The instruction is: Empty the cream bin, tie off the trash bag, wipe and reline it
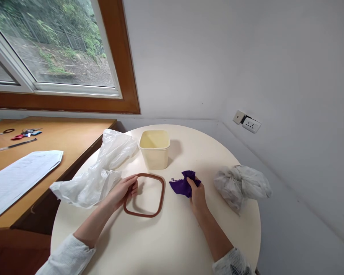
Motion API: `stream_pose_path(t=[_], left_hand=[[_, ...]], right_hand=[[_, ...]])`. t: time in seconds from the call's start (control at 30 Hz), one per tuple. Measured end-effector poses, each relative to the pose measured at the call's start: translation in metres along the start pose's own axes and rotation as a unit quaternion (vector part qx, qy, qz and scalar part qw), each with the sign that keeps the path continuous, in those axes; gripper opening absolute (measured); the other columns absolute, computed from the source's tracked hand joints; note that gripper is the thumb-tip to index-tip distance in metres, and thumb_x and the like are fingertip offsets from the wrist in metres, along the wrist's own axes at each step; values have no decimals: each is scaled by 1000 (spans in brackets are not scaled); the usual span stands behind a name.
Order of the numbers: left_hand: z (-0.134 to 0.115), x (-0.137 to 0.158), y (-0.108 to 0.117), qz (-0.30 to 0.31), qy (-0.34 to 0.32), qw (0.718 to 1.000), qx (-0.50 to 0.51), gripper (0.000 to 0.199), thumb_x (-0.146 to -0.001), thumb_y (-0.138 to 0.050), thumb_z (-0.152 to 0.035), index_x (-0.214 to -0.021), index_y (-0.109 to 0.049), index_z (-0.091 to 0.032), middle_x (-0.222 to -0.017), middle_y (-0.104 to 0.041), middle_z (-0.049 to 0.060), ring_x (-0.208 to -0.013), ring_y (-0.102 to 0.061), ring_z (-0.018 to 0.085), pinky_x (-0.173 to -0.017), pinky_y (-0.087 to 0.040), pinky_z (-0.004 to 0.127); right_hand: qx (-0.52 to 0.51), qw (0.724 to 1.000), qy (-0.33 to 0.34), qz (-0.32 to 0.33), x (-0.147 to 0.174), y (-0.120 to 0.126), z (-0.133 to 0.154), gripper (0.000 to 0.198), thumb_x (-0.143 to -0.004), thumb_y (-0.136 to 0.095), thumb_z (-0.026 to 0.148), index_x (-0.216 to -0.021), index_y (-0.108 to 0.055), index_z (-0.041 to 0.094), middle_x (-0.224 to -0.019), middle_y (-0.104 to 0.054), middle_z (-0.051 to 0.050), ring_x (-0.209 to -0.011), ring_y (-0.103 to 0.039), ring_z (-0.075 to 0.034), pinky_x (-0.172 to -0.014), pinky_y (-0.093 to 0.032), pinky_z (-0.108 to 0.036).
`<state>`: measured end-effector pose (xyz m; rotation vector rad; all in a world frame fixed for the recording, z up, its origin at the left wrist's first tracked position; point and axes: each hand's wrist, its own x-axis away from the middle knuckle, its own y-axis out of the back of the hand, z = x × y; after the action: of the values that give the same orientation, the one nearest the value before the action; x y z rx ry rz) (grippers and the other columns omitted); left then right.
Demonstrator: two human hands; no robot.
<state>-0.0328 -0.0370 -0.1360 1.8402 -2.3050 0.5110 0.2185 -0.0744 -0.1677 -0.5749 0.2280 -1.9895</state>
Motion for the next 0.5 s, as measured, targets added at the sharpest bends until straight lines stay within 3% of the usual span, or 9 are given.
stream_pose_path(t=[0.1,0.2,0.27,0.37,0.43,0.5], left_hand=[[1,-1,2,-72,-48,994,-66,22,-73,-56,-39,-67,-51,-18,-51,-42,-6,-47,-40,10,-51,-32,23],[4,-3,4,-147,-121,959,-209,24,-76,-50,-37,-87,-62,-19,-63,-56,-2,-61,-52,15,-59,-38,26],[7,-5,4,-169,-160,929,-288,31,-79,-45,-36,-97,-63,-19,-80,-63,3,-75,-56,19,-69,-42,30],[12,-8,3,-175,-174,906,-344,33,-81,-40,-33,-100,-63,-18,-93,-64,6,-83,-57,21,-75,-43,32],[15,-11,2,-173,-171,896,-372,35,-81,-39,-31,-103,-62,-17,-92,-63,7,-82,-57,20,-75,-43,32],[18,-13,1,-169,-169,891,-385,36,-81,-38,-29,-106,-61,-17,-92,-62,7,-82,-57,20,-75,-44,32]], right_hand=[[69,996,56,18,1,-1,-1,34,-63,-71,37,-89,-65,16,-77,-67,-3,-73,-62,-19,-67,-50,-31],[227,955,174,84,9,-4,-4,20,-71,-65,35,-81,-63,18,-73,-65,-1,-69,-60,-16,-67,-48,-29],[329,899,234,171,18,-8,-6,13,-75,-61,31,-81,-63,20,-76,-66,-1,-70,-60,-15,-68,-47,-27],[441,797,284,299,32,-14,-11,17,-75,-62,28,-91,-65,22,-84,-69,-2,-73,-62,-17,-71,-45,-28],[498,736,311,338,38,-17,-14,27,-70,-68,31,-96,-65,23,-85,-71,-3,-74,-63,-18,-73,-45,-31],[536,693,333,348,39,-17,-18,34,-65,-73,35,-95,-66,23,-83,-71,-3,-72,-63,-20,-72,-44,-32]])
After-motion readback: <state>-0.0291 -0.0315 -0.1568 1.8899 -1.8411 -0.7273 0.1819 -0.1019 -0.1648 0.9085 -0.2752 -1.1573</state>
